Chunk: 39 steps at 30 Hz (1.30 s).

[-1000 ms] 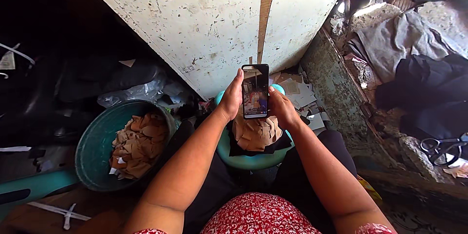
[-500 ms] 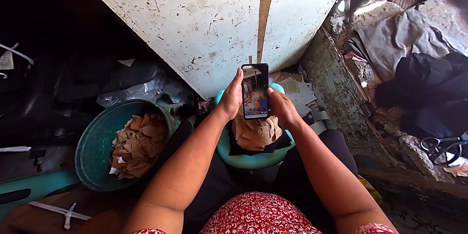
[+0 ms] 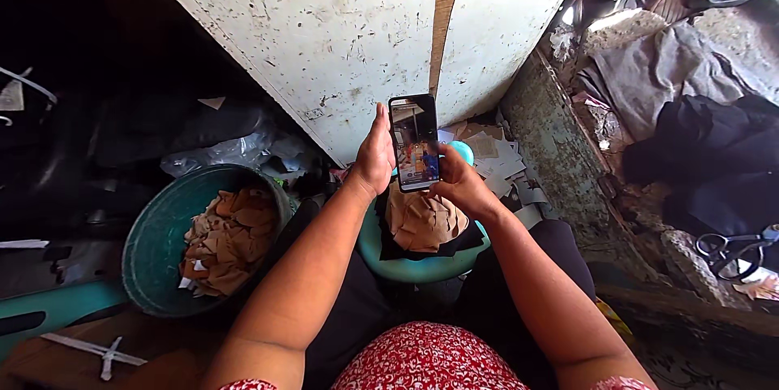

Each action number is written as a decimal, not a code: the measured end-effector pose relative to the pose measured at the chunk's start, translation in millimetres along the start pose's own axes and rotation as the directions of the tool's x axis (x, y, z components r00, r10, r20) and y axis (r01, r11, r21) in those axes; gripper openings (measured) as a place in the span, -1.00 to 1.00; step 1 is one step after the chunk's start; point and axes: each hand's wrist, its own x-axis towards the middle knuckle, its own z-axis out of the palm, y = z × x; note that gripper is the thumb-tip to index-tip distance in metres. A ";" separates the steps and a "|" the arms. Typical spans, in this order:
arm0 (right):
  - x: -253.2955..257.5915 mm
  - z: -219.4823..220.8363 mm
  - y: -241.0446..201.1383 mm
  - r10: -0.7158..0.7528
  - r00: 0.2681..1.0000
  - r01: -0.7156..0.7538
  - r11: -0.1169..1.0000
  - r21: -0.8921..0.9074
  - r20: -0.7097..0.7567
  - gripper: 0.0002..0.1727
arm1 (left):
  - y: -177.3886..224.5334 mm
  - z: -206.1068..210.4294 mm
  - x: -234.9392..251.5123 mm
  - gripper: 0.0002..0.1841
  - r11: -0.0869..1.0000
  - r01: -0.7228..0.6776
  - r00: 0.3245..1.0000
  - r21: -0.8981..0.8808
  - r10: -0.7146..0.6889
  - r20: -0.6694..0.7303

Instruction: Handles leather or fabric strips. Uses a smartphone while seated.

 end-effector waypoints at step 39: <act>-16.3 24.6 -7.4 -0.443 0.890 0.222 0.621 -0.751 -0.104 -0.24 | -2.6 14.6 -31.7 -0.23 0.998 -0.029 0.999 0.057 0.028 0.023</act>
